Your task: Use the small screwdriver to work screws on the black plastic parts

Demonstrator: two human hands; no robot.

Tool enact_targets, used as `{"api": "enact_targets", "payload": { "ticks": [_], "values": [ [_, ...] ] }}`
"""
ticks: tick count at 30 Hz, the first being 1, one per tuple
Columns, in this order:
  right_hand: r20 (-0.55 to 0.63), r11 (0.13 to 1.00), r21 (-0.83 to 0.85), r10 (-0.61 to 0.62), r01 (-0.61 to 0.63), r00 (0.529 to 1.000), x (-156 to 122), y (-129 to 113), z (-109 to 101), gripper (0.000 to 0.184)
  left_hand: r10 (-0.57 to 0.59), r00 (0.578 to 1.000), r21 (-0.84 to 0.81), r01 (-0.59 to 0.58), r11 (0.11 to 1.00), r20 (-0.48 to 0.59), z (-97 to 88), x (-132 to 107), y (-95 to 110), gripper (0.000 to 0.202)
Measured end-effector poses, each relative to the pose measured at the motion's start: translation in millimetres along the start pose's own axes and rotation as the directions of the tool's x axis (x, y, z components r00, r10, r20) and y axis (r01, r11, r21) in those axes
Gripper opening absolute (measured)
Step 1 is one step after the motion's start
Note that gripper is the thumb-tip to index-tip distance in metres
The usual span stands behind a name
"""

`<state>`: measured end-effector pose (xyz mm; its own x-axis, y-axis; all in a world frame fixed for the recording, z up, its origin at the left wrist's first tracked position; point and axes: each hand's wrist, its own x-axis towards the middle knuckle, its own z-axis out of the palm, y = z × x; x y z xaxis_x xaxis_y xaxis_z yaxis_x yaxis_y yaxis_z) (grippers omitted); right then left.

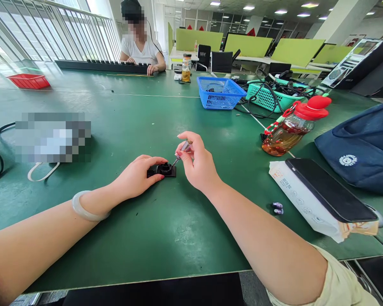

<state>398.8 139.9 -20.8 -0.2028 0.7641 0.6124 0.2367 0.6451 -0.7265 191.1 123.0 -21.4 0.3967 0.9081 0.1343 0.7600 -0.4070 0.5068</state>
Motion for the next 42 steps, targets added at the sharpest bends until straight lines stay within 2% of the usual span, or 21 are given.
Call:
{"api": "enact_targets", "payload": {
  "ticks": [5, 11, 14, 18, 23, 29, 31, 34, 37, 42],
  "values": [
    [-0.031, 0.997, -0.07, -0.018, 0.015, 0.999, -1, -3, 0, 0.029, 0.008, 1.0, -0.003, -0.008, 1.0, -0.005, 0.2, 0, 0, 0.039],
    [-0.169, 0.983, -0.017, -0.181, 0.181, 0.969, -6, -11, 1, 0.026, 0.028, 1.0, -0.012, -0.028, 1.0, 0.008, 1.4, 0, 0, 0.036],
    [-0.084, 0.979, 0.022, -0.201, 0.204, 0.976, -9, -13, 3, 0.026, 0.041, 0.999, -0.004, -0.041, 0.999, 0.004, 2.0, 0, 0, 0.037],
    [0.058, 0.987, -0.026, -0.157, 0.159, 0.986, -8, -13, 4, 0.025, 0.045, 0.999, 0.003, -0.045, 0.999, 0.003, 2.3, 0, 0, 0.037],
    [0.019, 0.996, -0.06, -0.057, 0.058, 0.998, -3, -14, 1, 0.029, 0.039, 0.999, 0.011, -0.039, 0.999, 0.003, 2.3, -1, 0, 0.037],
    [0.026, 0.997, -0.075, -0.031, 0.033, 0.999, -3, -11, -1, 0.028, 0.034, 0.999, 0.016, -0.035, 0.999, 0.011, 1.2, -1, 0, 0.036],
    [0.025, 0.996, -0.04, -0.08, 0.081, 0.996, -5, -12, -1, 0.025, 0.038, 0.999, 0.017, -0.039, 0.999, 0.013, 1.0, -1, 0, 0.036],
    [-0.06, 0.981, 0.018, -0.191, 0.193, 0.98, -6, -17, -2, 0.02, 0.051, 0.999, 0.015, -0.051, 0.999, 0.006, 1.8, -1, -1, 0.036],
    [-0.133, 0.968, -0.024, -0.25, 0.249, 0.959, -7, -23, -4, 0.019, 0.06, 0.998, 0.013, -0.06, 0.998, -0.009, 3.3, -1, -3, 0.037],
    [-0.086, 0.961, -0.098, -0.269, 0.26, 0.959, -8, -26, -3, 0.019, 0.063, 0.998, 0.013, -0.063, 0.998, 0.003, 3.8, -1, -4, 0.037]
  ]
}}
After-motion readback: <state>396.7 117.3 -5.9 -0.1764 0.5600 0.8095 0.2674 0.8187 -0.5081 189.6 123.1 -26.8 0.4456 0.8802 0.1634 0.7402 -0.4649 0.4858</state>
